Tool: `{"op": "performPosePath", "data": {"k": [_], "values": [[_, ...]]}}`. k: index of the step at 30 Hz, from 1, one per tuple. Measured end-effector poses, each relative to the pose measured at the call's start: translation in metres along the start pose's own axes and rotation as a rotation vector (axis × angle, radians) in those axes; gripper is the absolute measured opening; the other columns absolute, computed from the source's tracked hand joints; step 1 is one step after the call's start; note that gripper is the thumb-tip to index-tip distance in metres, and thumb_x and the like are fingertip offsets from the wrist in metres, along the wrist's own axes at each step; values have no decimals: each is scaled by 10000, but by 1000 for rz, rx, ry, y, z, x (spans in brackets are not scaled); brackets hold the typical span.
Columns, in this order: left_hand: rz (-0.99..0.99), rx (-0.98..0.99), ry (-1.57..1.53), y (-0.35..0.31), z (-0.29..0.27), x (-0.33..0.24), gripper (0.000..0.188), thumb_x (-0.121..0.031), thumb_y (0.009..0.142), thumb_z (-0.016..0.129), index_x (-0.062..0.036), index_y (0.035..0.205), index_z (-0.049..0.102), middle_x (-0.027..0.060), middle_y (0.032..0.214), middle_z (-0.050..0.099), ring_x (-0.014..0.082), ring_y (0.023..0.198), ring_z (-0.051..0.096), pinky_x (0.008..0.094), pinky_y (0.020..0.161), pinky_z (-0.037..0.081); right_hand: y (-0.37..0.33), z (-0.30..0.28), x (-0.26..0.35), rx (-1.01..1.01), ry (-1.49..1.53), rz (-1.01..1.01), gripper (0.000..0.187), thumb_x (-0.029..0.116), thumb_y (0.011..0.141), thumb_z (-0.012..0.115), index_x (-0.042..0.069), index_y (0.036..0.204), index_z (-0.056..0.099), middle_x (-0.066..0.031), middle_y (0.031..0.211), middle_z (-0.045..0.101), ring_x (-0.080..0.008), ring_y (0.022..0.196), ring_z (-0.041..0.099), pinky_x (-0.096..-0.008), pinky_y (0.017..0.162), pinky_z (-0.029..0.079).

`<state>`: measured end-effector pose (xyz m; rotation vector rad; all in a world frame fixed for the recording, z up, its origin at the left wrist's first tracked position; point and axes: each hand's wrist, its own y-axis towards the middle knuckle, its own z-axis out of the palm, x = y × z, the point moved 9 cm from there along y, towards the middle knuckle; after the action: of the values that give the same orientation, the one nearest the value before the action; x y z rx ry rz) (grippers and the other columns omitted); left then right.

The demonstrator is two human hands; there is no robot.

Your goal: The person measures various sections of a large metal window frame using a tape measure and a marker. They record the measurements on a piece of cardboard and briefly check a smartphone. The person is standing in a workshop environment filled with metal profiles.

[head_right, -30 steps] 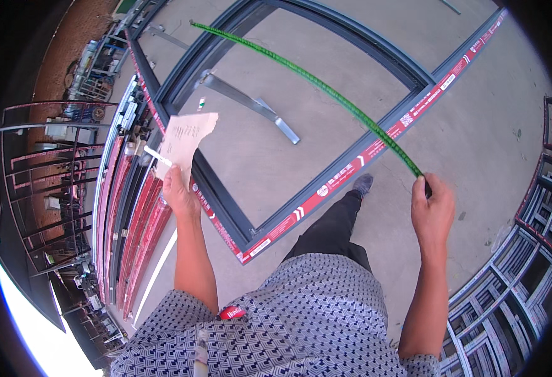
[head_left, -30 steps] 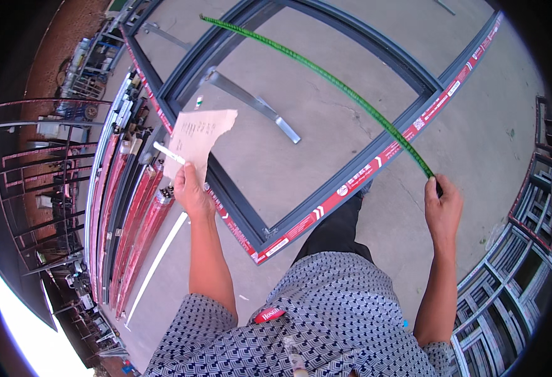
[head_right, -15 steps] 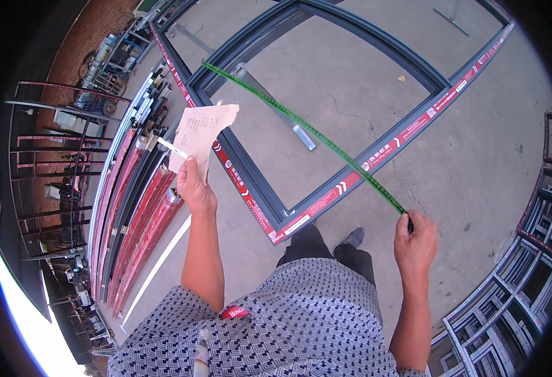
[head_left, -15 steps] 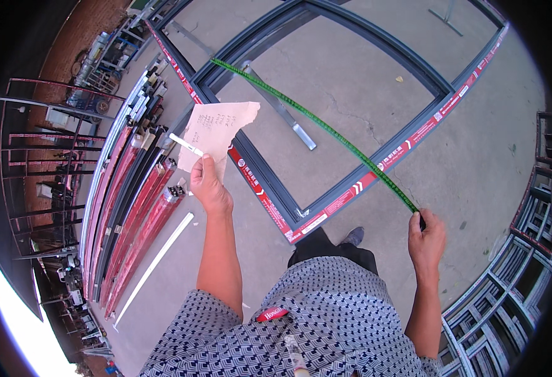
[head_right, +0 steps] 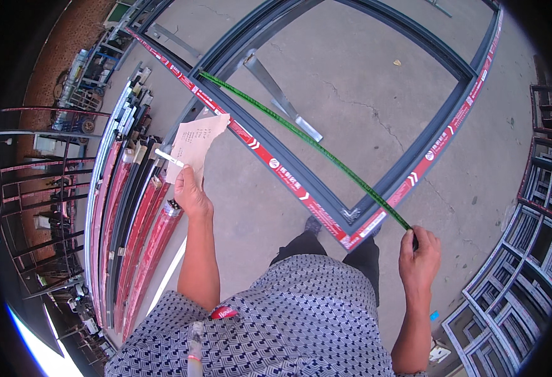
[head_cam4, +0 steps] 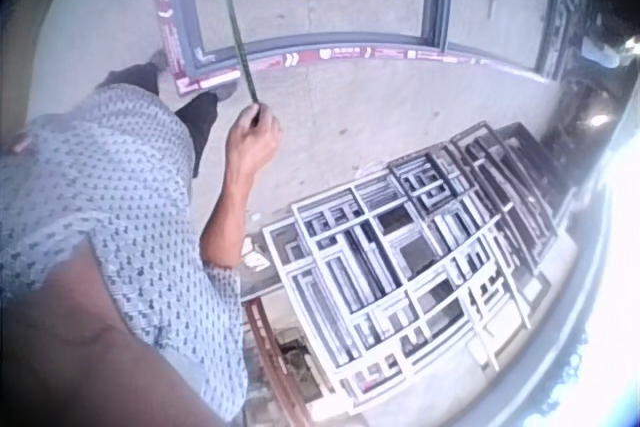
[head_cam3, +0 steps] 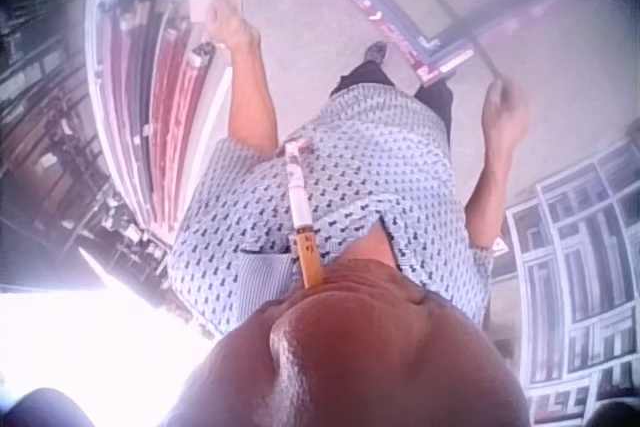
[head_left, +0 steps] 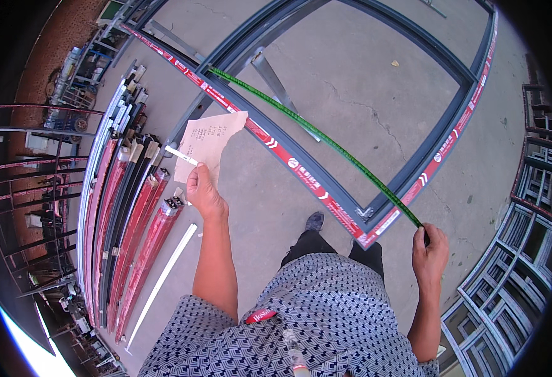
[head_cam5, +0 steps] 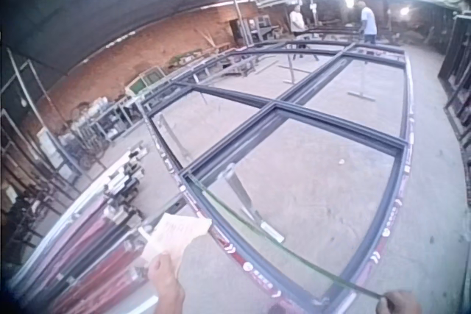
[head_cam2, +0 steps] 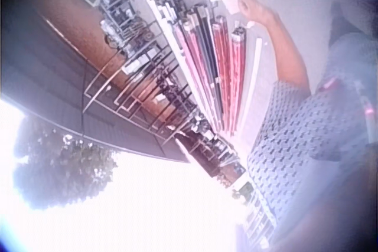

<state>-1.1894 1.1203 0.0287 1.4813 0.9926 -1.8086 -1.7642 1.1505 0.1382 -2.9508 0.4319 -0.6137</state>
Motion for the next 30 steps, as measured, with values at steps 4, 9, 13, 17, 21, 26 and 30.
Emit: {"op": "performPosePath", "data": {"k": [4,9,13,17,21,26,30], "values": [[-63,7,20,-13,8,18,166,-166,961,728,-23,958,642,10,906,658,77,813,579,226,752,465,-3,-20,-20,8,-26,31,147,133,930,652,19,998,715,-140,860,663,-311,825,604,-414,760,496],[-81,52,-7,-14,21,24,164,-166,960,728,-26,948,643,5,895,653,73,804,568,229,743,459,-10,-30,-27,24,-44,43,152,132,935,647,15,1007,711,-142,852,656,-310,817,598,-411,755,490],[-103,59,19,-20,26,29,161,-166,960,726,-28,947,644,0,892,648,68,802,560,226,736,448,-16,-32,-34,19,-23,78,155,139,937,648,17,1012,710,-144,850,655,-315,820,601,-411,760,489],[-114,78,24,-23,27,33,165,-172,956,728,-29,956,646,-6,899,643,62,809,552,221,732,435,-14,-29,-34,3,-32,83,158,146,939,648,20,1012,711,-145,849,655,-320,825,605,-414,765,489],[-129,81,17,-23,28,37,173,-179,952,733,-30,969,647,-8,907,643,62,815,549,220,737,434,-10,-28,-29,-17,-30,80,159,147,940,646,21,1012,712,-149,860,659,-321,836,612,-415,773,492],[-145,91,16,-16,22,38,168,-179,956,731,-35,985,650,-4,918,648,67,839,565,229,761,456,-16,-22,-14,-27,-21,38,176,141,943,650,-7,1030,691,-159,845,640,-300,797,609,-399,748,488],[-103,106,89,-8,20,36,157,-182,972,714,-44,1014,653,3,959,659,78,871,585,244,784,480,-23,-29,-13,-36,-4,41,174,154,951,637,-1,1011,689,-167,848,640,-314,800,613,-398,741,488]]}}
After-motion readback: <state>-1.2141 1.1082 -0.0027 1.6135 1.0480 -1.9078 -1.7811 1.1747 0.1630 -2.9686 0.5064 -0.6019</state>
